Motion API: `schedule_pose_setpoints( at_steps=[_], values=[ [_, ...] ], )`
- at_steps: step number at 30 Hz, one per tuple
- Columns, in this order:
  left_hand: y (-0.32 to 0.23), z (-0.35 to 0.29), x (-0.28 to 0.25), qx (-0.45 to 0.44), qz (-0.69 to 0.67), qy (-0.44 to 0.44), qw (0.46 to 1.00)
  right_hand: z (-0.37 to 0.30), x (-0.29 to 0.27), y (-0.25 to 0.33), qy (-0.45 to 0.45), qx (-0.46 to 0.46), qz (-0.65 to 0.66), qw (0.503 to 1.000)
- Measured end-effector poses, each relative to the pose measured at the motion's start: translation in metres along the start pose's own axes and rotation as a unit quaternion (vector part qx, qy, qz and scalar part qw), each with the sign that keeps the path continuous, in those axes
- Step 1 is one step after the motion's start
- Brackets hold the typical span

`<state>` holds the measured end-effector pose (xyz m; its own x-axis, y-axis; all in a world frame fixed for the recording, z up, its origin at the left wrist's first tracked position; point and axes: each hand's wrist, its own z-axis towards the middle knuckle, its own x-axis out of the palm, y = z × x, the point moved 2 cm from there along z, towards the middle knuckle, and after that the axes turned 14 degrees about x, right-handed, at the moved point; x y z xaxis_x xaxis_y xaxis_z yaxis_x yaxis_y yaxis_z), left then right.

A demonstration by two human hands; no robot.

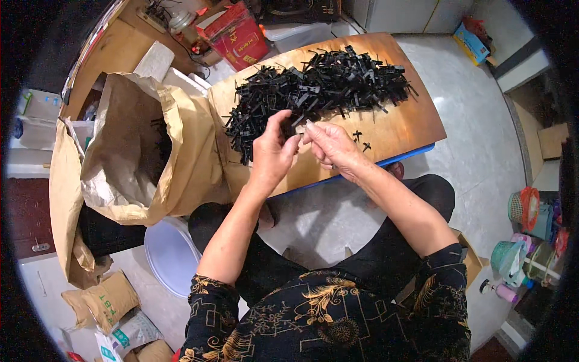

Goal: Inspecting and sorting small black plastic components at a work table.

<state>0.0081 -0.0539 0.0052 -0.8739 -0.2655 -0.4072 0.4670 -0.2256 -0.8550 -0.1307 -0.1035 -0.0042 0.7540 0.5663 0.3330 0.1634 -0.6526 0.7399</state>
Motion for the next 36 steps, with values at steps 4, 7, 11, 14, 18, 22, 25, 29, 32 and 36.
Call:
schedule_pose_setpoints(
  at_steps=[4,7,11,14,18,22,25,29,32,36],
  values=[
    [0.003,0.006,-0.01,-0.121,-0.17,0.009,0.978,0.006,-0.001,0.001,-0.03,-0.106,-0.086,0.99],
    [0.001,0.007,-0.012,-0.155,-0.285,-0.009,0.946,0.016,0.001,-0.002,-0.067,-0.159,-0.165,0.971],
    [0.006,0.008,-0.011,-0.163,-0.284,0.024,0.945,0.028,0.003,-0.006,-0.073,-0.221,-0.179,0.956],
    [0.013,0.006,-0.012,-0.162,-0.287,0.041,0.943,0.018,0.006,0.005,-0.089,-0.165,-0.254,0.949],
    [0.014,0.008,-0.011,-0.158,-0.268,0.061,0.948,0.024,0.007,0.004,-0.082,-0.211,-0.239,0.944],
    [0.016,0.011,-0.011,-0.172,-0.258,0.055,0.949,0.023,0.012,0.007,-0.066,-0.155,-0.24,0.956],
    [0.018,0.012,-0.01,-0.173,-0.23,0.063,0.956,0.026,0.011,0.007,-0.065,-0.16,-0.24,0.955],
    [0.019,0.013,-0.01,-0.18,-0.211,0.07,0.958,0.027,0.012,0.009,-0.059,-0.154,-0.243,0.956],
    [0.022,0.012,-0.01,-0.182,-0.19,0.082,0.961,0.034,0.01,0.002,-0.07,-0.177,-0.263,0.946],
    [0.021,0.01,-0.009,-0.181,-0.154,0.086,0.967,0.035,0.01,-0.001,-0.063,-0.159,-0.257,0.951]
  ],
)
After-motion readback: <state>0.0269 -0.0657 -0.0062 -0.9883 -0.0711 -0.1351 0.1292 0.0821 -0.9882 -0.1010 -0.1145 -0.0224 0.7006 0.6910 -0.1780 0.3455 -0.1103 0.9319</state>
